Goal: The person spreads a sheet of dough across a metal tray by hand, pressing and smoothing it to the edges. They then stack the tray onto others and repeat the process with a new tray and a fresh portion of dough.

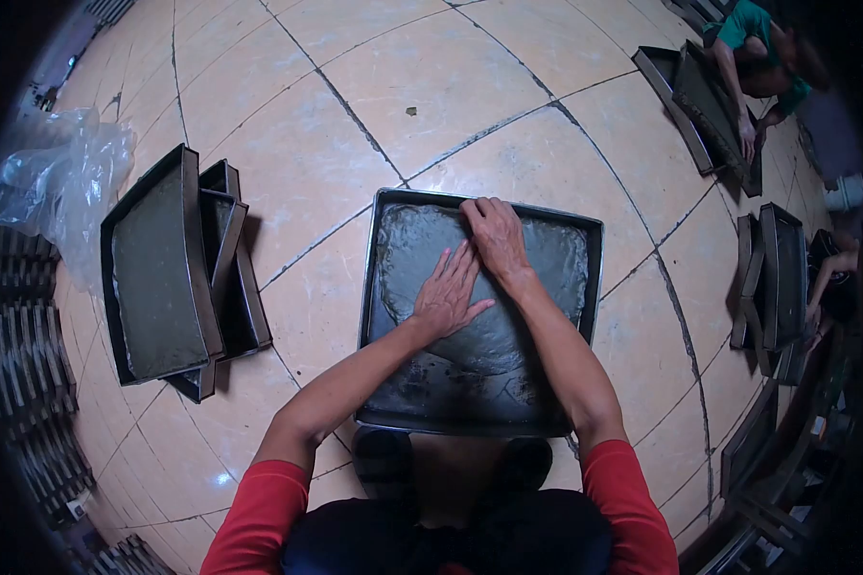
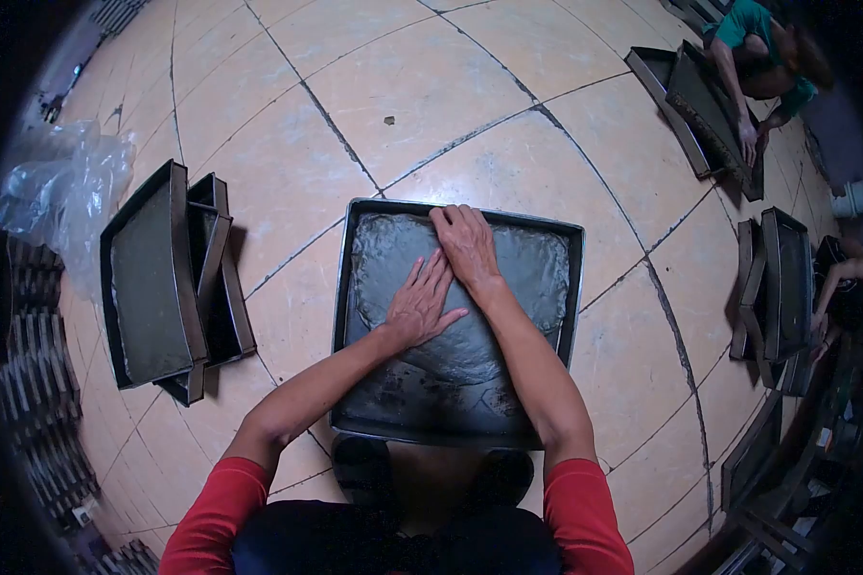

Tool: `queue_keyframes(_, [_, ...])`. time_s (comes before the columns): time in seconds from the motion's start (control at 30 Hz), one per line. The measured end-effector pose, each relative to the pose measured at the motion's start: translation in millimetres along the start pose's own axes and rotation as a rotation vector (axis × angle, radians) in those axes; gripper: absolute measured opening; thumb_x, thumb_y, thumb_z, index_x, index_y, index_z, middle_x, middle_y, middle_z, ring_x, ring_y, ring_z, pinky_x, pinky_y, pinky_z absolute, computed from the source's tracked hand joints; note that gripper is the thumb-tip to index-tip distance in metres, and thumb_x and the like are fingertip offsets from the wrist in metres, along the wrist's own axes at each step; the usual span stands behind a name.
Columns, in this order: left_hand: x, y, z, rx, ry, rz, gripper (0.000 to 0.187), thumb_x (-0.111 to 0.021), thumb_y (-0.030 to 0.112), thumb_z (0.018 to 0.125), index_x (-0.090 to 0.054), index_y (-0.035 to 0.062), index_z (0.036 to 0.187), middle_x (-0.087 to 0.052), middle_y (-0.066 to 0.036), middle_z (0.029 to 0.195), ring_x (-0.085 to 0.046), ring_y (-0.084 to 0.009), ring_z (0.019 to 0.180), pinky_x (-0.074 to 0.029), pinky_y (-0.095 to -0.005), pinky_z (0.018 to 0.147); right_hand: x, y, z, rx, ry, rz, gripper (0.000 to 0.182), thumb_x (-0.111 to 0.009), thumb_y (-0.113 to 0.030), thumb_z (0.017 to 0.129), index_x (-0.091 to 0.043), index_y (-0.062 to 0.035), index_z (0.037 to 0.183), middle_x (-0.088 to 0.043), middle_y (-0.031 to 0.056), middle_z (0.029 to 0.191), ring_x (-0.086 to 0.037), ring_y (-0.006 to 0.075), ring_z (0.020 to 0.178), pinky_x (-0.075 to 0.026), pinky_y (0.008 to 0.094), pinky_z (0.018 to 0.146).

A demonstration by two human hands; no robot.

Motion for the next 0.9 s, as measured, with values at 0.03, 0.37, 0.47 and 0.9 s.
queue_keyframes(0.03, [0, 0, -1, 0.001, -0.005, 0.001, 0.096, -0.049, 0.063, 0.102, -0.027, -0.0091, 0.161, -0.027, -0.026, 0.169, -0.018, -0.0357, 0.161, -0.013, -0.0515, 0.131, 2, 0, -1, -0.005, 0.011, 0.029, 0.023, -0.062, -0.009, 0.086, -0.066, -0.005, 0.109, -0.068, 0.0124, 0.101, -0.067, 0.0297, 0.101, -0.054, 0.0423, 0.087])
queue_keyframes(0.37, [15, -31, 20, 0.064, -0.01, -0.04, 0.093, -0.048, 0.06, 0.104, -0.024, -0.0062, 0.163, -0.02, -0.023, 0.173, -0.017, -0.0333, 0.162, -0.015, -0.0512, 0.131, 3, 30, -84, -0.285, -0.057, 0.068, 0.049, -0.063, -0.024, 0.103, -0.057, -0.0011, 0.146, -0.055, 0.0195, 0.154, -0.053, 0.0369, 0.141, -0.042, 0.0503, 0.117])
queue_keyframes(0.47, [14, -49, 17, 0.145, 0.051, -0.057, 0.091, -0.049, 0.058, 0.104, -0.021, -0.004, 0.165, -0.019, -0.021, 0.174, -0.017, -0.0338, 0.162, -0.015, -0.05, 0.131, 22, 39, -101, -0.296, -0.064, 0.183, 0.064, -0.06, -0.034, 0.105, -0.044, -0.0012, 0.157, -0.043, 0.0191, 0.164, -0.041, 0.0357, 0.152, -0.031, 0.0539, 0.124])
queue_keyframes(0.9, [27, -89, -7, 0.371, 0.013, -0.032, 0.098, -0.047, 0.059, 0.105, -0.009, -0.011, 0.163, -0.005, -0.034, 0.172, -0.004, -0.043, 0.162, -0.007, -0.0481, 0.132, 52, 81, -133, -0.59, -0.216, 0.147, 0.093, -0.046, -0.062, 0.106, -0.007, -0.0066, 0.169, -0.007, 0.0405, 0.168, -0.008, 0.0517, 0.159, -0.013, 0.0515, 0.13])
Point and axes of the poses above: each hand's wrist, its own z-axis towards the middle knuckle, its own x-axis out of the back of the hand, y = z × x, the point moved 4 cm from there along z, towards the middle knuckle
